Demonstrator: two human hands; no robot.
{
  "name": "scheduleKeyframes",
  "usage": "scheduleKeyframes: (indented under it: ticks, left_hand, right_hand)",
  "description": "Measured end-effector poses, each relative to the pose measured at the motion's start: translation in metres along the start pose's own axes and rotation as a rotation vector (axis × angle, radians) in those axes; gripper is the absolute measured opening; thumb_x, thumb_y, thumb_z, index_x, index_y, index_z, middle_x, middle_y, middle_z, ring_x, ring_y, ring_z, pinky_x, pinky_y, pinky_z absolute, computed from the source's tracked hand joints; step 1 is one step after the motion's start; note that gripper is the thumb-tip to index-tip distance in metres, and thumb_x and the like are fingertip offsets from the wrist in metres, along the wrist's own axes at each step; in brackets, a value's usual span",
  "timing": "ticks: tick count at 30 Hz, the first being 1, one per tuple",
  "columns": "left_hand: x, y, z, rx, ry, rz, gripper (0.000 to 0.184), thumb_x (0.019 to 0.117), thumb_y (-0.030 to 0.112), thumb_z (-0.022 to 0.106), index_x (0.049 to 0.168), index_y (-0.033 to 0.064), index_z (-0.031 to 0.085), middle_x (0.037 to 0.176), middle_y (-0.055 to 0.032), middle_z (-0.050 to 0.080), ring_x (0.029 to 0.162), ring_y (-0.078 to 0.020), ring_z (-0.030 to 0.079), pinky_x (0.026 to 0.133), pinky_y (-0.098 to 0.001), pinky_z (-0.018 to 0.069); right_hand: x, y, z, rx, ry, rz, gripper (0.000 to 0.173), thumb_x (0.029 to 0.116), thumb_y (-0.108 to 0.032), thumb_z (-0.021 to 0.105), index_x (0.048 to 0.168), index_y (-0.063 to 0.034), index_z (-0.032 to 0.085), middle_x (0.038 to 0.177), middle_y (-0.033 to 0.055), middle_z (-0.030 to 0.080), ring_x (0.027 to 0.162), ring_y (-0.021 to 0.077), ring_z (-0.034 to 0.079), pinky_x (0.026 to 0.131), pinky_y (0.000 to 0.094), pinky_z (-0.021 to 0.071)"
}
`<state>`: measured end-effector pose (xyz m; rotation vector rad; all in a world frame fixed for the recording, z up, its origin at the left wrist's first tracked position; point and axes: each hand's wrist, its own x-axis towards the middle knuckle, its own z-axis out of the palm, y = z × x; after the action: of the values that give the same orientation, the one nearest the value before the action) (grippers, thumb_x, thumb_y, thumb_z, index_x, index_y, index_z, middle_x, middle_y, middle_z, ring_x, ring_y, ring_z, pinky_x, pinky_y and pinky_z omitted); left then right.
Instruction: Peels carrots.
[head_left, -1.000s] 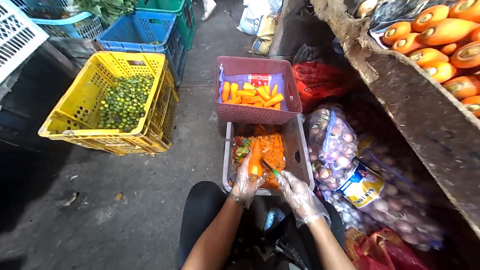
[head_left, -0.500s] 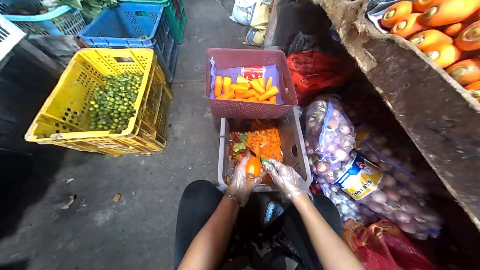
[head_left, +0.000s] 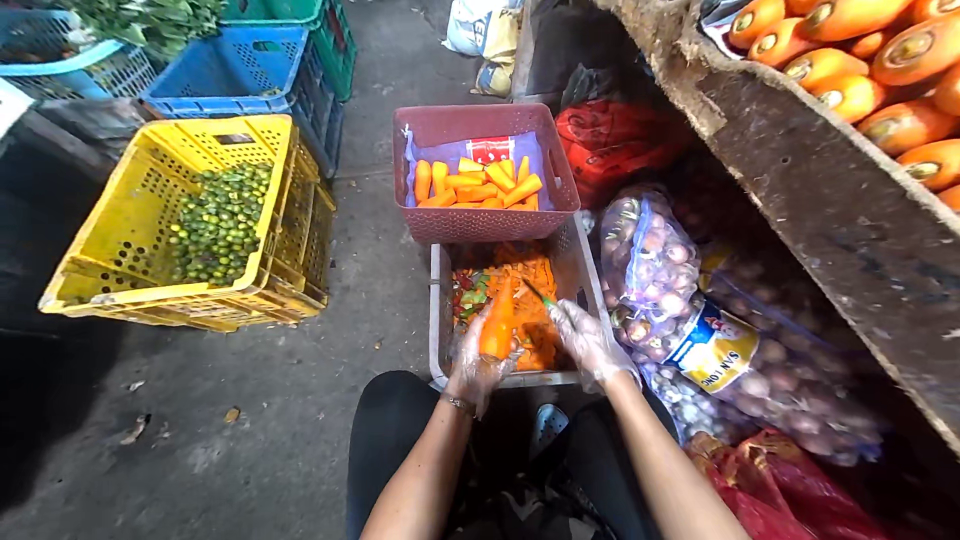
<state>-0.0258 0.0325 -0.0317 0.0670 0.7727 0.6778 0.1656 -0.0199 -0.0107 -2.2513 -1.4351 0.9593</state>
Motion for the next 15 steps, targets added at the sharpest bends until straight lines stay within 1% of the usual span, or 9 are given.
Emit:
scheduleKeyframes:
  ticks: [2,4,6,9,11,13,14,15]
  left_hand:
    - [0.0,0.0,0.001,-0.005,-0.004,-0.024,0.042,0.1075,0.044,0.038,0.11,0.0057,0.057,0.08,-0.011,0.061,0.059,-0.0189,0.063,0.049,-0.031,0.0559]
    - [-0.003,0.0,0.002,0.0,-0.017,-0.048,0.045,0.1078,0.046,0.036,0.107,0.0046,0.056,0.077,-0.0115,0.061,0.057,-0.0187,0.063,0.047,-0.0299,0.0549]
    - [-0.004,-0.001,0.003,0.024,-0.032,-0.049,0.044,0.1084,0.044,0.035,0.107,0.0049,0.055,0.077,-0.0111,0.06,0.056,-0.018,0.062,0.047,-0.0293,0.0544]
    - [-0.002,-0.003,0.0,0.074,-0.023,-0.016,0.039,0.1087,0.04,0.036,0.111,0.0057,0.056,0.077,-0.0106,0.061,0.056,-0.0175,0.062,0.047,-0.0292,0.0544]
    - [-0.003,-0.005,-0.003,0.146,-0.015,0.005,0.038,0.1091,0.037,0.036,0.119,0.0071,0.057,0.078,-0.0107,0.062,0.057,-0.0172,0.061,0.048,-0.0292,0.054]
    - [-0.006,-0.006,-0.002,0.216,-0.006,0.019,0.039,0.1093,0.037,0.037,0.123,0.0072,0.059,0.08,-0.0116,0.064,0.058,-0.0175,0.062,0.049,-0.0296,0.0541]
    - [-0.007,-0.005,0.0,0.236,-0.006,0.036,0.039,0.1093,0.037,0.038,0.125,0.0078,0.058,0.082,-0.0117,0.064,0.058,-0.0173,0.062,0.049,-0.0294,0.054]
    - [-0.006,-0.003,0.001,0.247,0.017,0.05,0.039,0.1089,0.038,0.038,0.125,0.0085,0.058,0.082,-0.0114,0.064,0.059,-0.0175,0.062,0.049,-0.0298,0.054]
  right_hand:
    - [-0.02,-0.014,0.0,-0.056,-0.075,-0.09,0.053,0.1081,-0.051,0.039,0.137,-0.0131,0.061,0.114,0.0176,0.071,0.108,0.0328,0.069,0.096,0.0568,0.0512]
    - [-0.026,-0.019,0.002,-0.151,-0.117,-0.096,0.055,0.1075,-0.056,0.037,0.137,-0.0162,0.061,0.112,0.0164,0.072,0.107,0.0333,0.069,0.093,0.0573,0.0519]
    - [-0.022,-0.02,0.002,-0.194,-0.12,-0.072,0.056,0.1076,-0.057,0.035,0.139,-0.0175,0.06,0.114,0.0165,0.072,0.11,0.0337,0.069,0.095,0.0576,0.0514]
    - [-0.006,-0.021,0.003,-0.196,-0.091,-0.023,0.055,0.1083,-0.056,0.035,0.14,-0.0176,0.059,0.117,0.0177,0.071,0.113,0.035,0.068,0.098,0.0582,0.0504]
    - [0.011,-0.017,0.002,-0.152,-0.05,0.082,0.055,0.109,-0.054,0.034,0.143,-0.0179,0.057,0.126,0.019,0.068,0.121,0.0365,0.064,0.103,0.06,0.0475]
    - [0.027,-0.003,-0.001,-0.106,0.007,0.178,0.057,0.11,-0.053,0.032,0.147,-0.016,0.054,0.136,0.0197,0.064,0.13,0.0369,0.059,0.109,0.0604,0.043]
    - [0.032,0.004,-0.001,-0.074,0.034,0.189,0.057,0.1102,-0.052,0.031,0.147,-0.0145,0.054,0.137,0.0189,0.063,0.132,0.0353,0.058,0.111,0.059,0.042]
    - [0.031,0.008,0.0,-0.038,0.056,0.168,0.057,0.1104,-0.051,0.032,0.145,-0.0126,0.055,0.137,0.0188,0.064,0.131,0.0337,0.058,0.111,0.0573,0.042]
